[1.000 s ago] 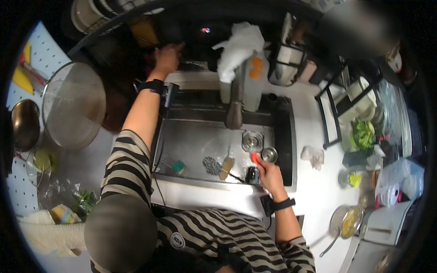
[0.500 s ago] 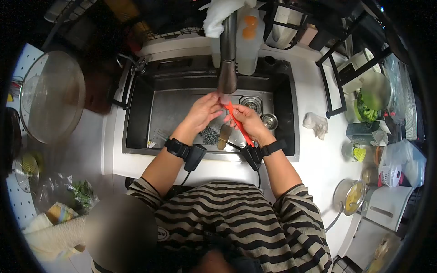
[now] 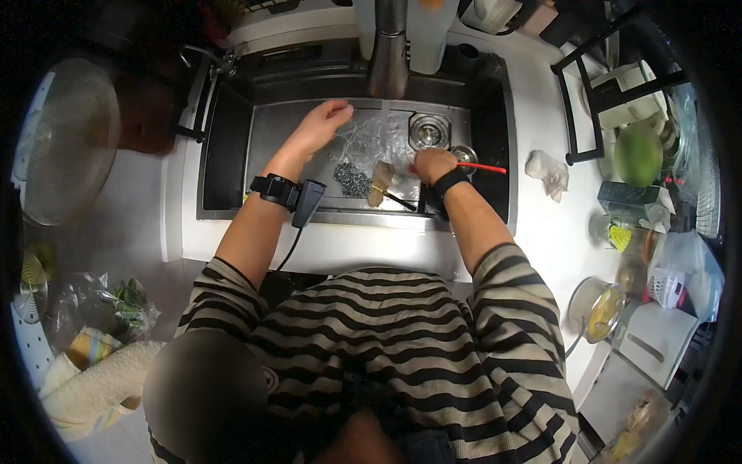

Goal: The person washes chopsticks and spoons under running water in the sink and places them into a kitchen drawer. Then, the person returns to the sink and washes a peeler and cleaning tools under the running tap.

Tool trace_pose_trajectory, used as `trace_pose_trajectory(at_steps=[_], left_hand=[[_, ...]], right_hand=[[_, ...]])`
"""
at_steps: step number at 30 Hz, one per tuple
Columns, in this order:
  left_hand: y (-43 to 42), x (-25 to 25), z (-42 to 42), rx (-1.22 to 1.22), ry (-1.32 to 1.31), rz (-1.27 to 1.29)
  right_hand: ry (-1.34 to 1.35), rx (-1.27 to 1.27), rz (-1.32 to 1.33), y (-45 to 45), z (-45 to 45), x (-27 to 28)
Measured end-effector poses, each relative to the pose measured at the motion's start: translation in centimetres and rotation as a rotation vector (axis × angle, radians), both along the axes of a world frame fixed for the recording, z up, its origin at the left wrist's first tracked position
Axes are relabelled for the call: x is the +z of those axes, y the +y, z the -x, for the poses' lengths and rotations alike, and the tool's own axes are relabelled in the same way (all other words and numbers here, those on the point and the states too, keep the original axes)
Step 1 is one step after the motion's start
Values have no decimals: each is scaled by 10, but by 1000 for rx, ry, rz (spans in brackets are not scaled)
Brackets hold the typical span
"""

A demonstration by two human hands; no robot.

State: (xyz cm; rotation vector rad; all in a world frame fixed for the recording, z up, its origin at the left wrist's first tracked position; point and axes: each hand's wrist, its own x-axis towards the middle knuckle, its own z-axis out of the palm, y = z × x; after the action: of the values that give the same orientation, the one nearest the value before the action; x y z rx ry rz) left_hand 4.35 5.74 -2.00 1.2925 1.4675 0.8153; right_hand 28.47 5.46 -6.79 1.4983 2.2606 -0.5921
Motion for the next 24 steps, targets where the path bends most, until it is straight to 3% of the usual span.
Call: trace_pose_trajectory(at_steps=[3,6,9,10,13,15,18,21,23,24], left_hand=[[-8,-19,33,-133,110,176],[-15,-19,51,-133,24,378],[-15,-19,64,-74,12,397],[-19,-18,67,-46,5,390],[-34,-16,72,-20,-65,348],[-47,-9,71,-5,-95,322],[-63,-10,73,40,-171,342],[-67,-13,69,79,-233,397],[-67,-23,59,103,-247,420],[-60,-38,52,119,-247,415]], right_hand=[[124,-73,9,-3,-14,-37],[56,30,211,4,-9,-31],[-337,131,61,-2,14,-14],[-311,98,9,2,17,-35],[158,326,199,14,31,-93],[477,664,366,19,51,-151],[438,473,463,-5,87,-149],[413,290,353,-6,78,-182],[467,-152,758,19,80,-123],[663,-211,819,28,66,-125]])
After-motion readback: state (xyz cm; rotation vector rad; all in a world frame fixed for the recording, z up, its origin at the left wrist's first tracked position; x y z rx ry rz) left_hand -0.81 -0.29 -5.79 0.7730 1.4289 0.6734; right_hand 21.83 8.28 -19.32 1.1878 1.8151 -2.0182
